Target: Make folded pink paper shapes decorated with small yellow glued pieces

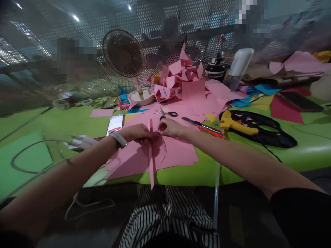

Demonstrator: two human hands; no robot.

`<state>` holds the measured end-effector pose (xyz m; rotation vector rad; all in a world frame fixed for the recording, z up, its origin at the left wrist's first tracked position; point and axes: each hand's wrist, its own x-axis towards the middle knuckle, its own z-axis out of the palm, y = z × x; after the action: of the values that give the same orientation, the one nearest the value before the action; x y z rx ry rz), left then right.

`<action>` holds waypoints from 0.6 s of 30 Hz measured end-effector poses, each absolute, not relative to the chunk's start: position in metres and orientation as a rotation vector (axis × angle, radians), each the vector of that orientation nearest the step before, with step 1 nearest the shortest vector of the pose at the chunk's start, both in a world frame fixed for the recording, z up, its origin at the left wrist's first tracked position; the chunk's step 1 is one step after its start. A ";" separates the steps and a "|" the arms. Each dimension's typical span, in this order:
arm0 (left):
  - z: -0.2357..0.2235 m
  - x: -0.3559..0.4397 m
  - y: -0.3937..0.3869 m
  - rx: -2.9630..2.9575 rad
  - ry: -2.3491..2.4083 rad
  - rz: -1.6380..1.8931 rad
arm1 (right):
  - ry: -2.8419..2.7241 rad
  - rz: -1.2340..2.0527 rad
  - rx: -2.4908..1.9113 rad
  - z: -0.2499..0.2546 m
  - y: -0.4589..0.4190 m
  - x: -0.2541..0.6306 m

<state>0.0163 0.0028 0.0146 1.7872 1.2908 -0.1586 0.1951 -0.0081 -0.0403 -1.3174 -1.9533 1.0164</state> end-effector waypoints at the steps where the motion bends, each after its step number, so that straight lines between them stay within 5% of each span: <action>1: 0.013 0.018 0.005 1.763 1.297 -0.185 | -1.955 1.014 -1.310 -0.041 -0.008 0.196; 18: 0.023 0.016 -0.003 1.525 1.354 -0.324 | -1.976 0.977 -1.314 -0.041 -0.009 0.197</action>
<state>0.0158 -0.0033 0.0232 1.5246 1.3539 -0.3244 0.1965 -0.0093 -0.0414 -1.3136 -1.9761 0.9766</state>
